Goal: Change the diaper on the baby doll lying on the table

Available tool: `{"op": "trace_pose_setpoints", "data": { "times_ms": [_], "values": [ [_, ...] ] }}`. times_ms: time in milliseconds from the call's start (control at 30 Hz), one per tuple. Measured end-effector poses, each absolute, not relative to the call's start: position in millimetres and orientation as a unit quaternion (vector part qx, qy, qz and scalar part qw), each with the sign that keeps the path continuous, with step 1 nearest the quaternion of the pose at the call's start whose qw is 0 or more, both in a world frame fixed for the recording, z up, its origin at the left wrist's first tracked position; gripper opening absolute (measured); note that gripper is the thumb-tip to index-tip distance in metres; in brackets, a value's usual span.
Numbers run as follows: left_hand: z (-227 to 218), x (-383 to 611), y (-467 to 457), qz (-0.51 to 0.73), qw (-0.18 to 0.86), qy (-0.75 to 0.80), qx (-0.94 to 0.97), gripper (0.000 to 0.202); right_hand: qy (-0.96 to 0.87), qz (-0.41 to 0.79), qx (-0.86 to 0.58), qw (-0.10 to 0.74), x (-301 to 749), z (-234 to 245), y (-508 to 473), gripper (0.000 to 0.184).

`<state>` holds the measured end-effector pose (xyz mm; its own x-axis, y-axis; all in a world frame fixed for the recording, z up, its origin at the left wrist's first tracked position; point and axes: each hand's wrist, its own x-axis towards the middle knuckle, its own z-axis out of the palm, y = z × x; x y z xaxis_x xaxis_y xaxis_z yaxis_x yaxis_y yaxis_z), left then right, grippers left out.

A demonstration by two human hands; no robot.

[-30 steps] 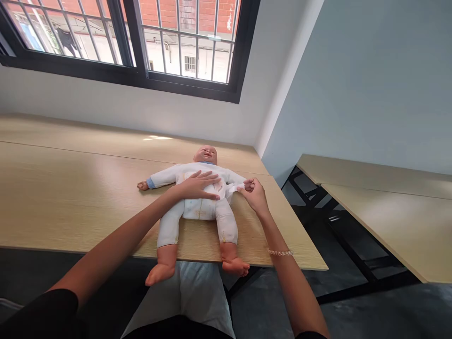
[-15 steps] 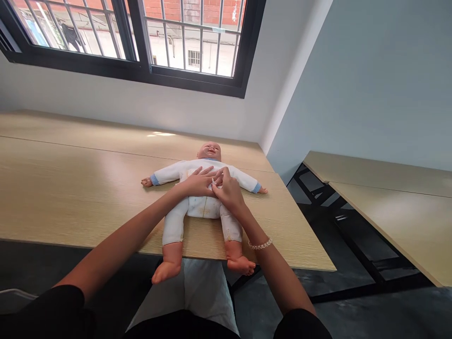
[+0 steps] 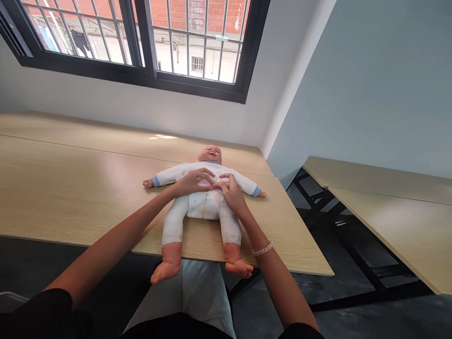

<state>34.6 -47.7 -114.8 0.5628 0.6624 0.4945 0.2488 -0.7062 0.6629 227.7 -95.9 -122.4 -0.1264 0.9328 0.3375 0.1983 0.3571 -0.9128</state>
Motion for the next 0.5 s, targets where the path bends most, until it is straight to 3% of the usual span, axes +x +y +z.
{"op": "trace_pose_setpoints", "data": {
  "times_ms": [200, 500],
  "values": [
    [-110.2, 32.4, -50.4, 0.363, 0.278, 0.253, 0.852, 0.020, -0.621, 0.310, -0.417, 0.587, 231.8, -123.1, -90.8, 0.034],
    [-107.1, 30.3, -53.1, 0.365, 0.252, 0.265, 0.856, 0.015, -0.704, 0.304, -0.426, 0.480, 230.4, -121.3, -97.1, 0.032]
  ]
}}
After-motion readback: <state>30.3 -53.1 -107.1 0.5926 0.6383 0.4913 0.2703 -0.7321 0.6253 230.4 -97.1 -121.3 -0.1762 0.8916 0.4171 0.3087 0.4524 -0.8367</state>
